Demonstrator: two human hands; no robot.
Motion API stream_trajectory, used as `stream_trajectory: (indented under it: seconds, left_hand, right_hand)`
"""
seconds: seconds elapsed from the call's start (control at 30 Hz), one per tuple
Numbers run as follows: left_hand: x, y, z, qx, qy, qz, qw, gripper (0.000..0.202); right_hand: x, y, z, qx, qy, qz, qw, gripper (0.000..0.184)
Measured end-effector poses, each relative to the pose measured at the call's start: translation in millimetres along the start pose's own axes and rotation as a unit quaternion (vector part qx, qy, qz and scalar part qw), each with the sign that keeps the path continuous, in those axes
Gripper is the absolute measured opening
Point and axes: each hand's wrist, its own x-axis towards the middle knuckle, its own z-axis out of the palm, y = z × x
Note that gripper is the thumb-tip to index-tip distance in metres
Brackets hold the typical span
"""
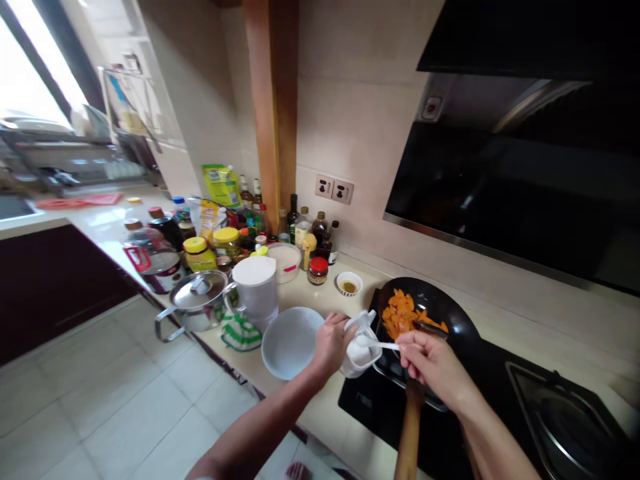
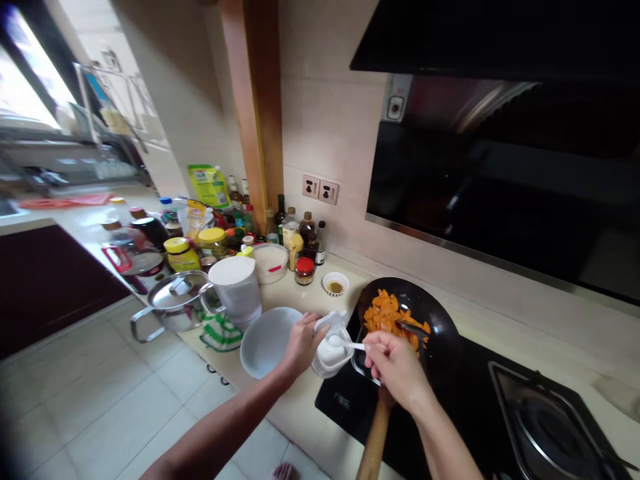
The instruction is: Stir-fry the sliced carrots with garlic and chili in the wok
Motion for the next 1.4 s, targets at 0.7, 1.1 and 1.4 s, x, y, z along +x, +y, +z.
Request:
stream_trajectory:
  seconds: [0.7, 1.1, 1.4]
  left_hand:
    - [99, -153, -25.1, 0.125, 0.106, -0.199, 0.966, 0.031]
    - [93, -187, 5.2, 0.153, 0.072, -0.261, 0.950, 0.035]
    - [79, -155, -4.8, 0.160, 0.022, -0.189, 0.969, 0.051]
  right_hand:
    - [-101, 153, -54, -0.158, 0.256, 0.212, 0.930, 0.076]
    - [-113, 134, -48, 0.393, 0.164, 0.220, 0.878, 0.034]
    - [-114, 64, -157, -0.033, 0.209, 0.223, 0.952, 0.054]
